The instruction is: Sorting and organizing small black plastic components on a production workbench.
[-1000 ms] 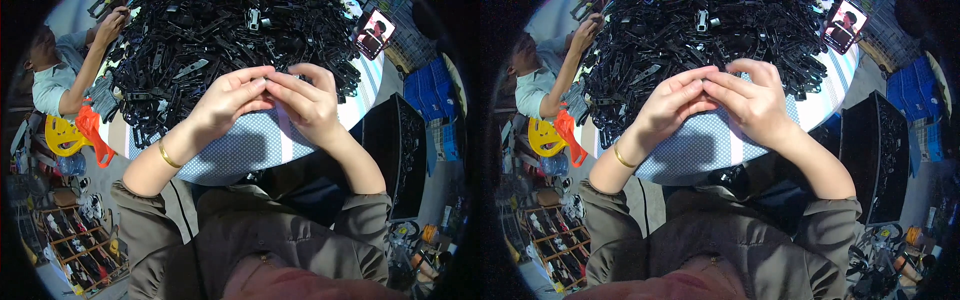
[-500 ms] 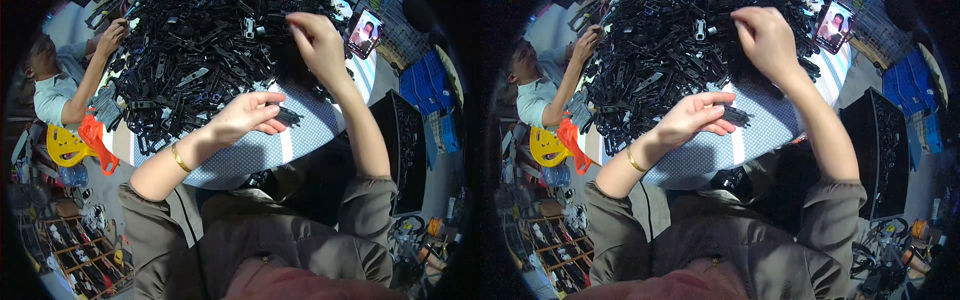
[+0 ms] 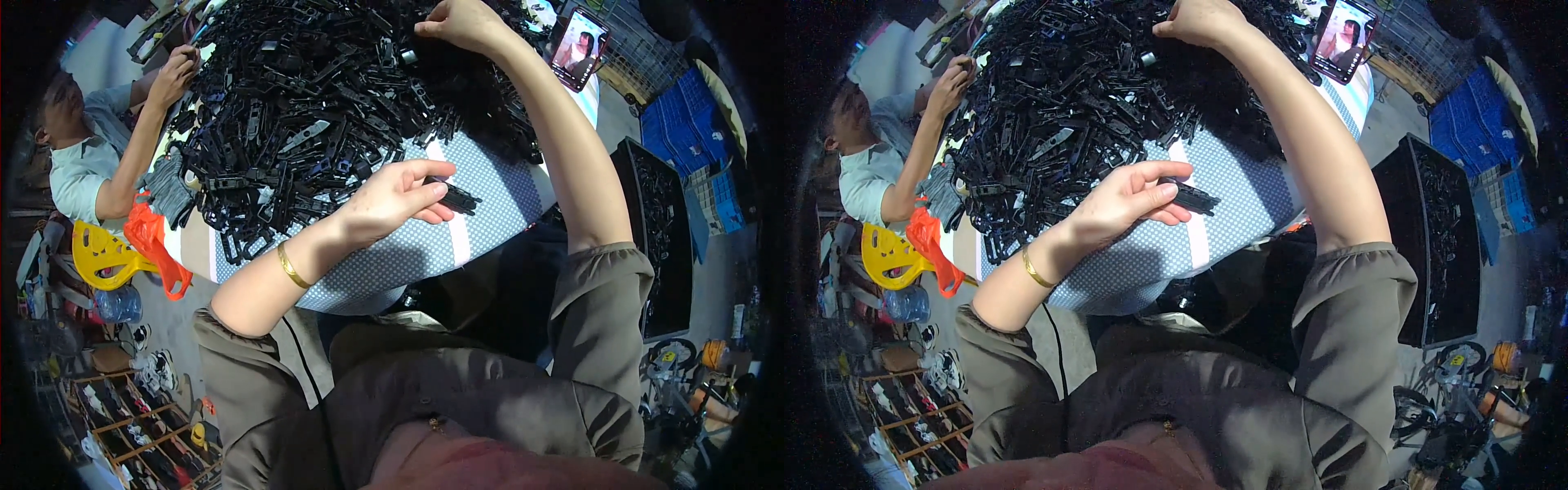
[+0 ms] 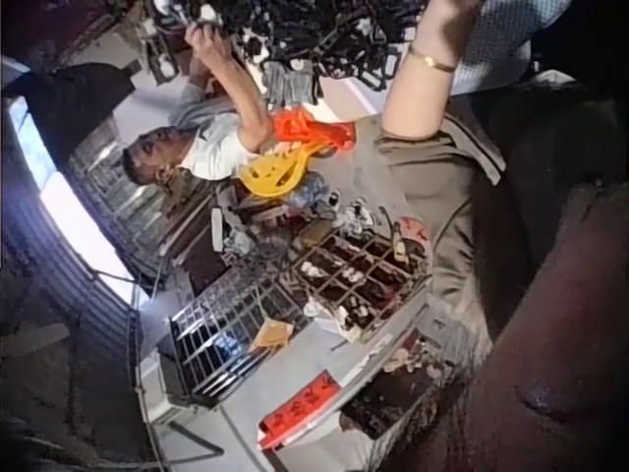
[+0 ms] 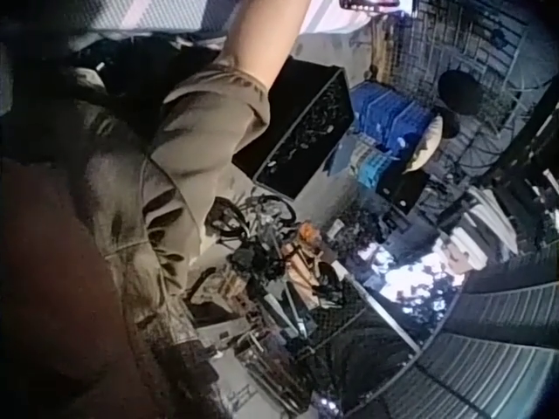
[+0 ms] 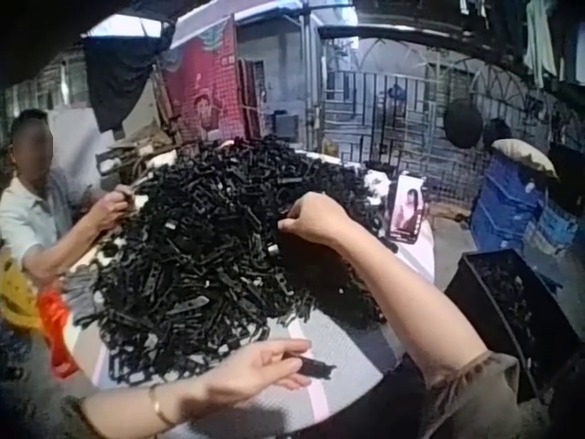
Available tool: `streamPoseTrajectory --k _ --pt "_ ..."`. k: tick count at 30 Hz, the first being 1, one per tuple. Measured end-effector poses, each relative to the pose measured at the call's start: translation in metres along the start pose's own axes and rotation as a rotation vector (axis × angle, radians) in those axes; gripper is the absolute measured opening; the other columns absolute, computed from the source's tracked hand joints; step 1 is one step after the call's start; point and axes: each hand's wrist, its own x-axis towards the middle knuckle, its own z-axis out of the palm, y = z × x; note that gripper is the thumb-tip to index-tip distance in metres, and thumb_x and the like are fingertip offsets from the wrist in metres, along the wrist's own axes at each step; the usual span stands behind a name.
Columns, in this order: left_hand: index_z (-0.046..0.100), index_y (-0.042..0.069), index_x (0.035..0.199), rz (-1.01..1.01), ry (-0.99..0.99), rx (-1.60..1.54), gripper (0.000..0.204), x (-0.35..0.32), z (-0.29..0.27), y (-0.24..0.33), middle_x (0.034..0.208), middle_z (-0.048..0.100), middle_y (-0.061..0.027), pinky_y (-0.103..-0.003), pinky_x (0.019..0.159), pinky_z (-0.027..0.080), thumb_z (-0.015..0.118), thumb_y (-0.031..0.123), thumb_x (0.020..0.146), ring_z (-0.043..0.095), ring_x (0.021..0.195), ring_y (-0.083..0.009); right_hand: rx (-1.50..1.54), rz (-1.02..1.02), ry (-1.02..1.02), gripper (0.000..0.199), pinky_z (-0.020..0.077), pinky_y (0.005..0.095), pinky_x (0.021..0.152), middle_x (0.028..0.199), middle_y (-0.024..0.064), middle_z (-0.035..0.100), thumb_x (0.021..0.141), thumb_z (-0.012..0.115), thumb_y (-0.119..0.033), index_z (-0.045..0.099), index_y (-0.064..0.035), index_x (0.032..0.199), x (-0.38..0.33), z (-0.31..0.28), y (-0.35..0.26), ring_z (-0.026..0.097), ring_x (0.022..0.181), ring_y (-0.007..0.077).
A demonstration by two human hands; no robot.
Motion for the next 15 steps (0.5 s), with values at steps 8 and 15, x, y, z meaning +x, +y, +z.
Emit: streamPoseTrajectory --k 8,15 --pt "0.033 -0.01 0.127 -0.053 0.0 -0.099 0.044 0.004 -0.001 -0.002 0.102 0.057 -0.0199 -0.027 0.079 0.051 0.045 0.014 0.092 0.062 0.088 -0.0198 -0.157 -0.282 0.461 0.014 0.0484 0.043 0.061 0.066 0.0144 0.059 0.071 0.063 -0.019 0.066 -0.0056 0.067 -0.03 0.003 -0.003 0.059 0.064 0.033" --pt "0.03 -0.01 0.128 0.17 0.285 -0.321 0.039 0.0 -0.005 0.01 0.109 0.052 -0.0219 -0.031 0.089 0.048 0.035 0.01 0.095 0.058 0.1 -0.0258 0.349 -0.264 0.018 0.016 0.0473 0.0237 0.054 0.074 0.0071 0.062 0.073 0.07 -0.011 0.068 -0.0026 0.086 -0.11 -0.015 -0.026 0.06 0.062 0.0135"
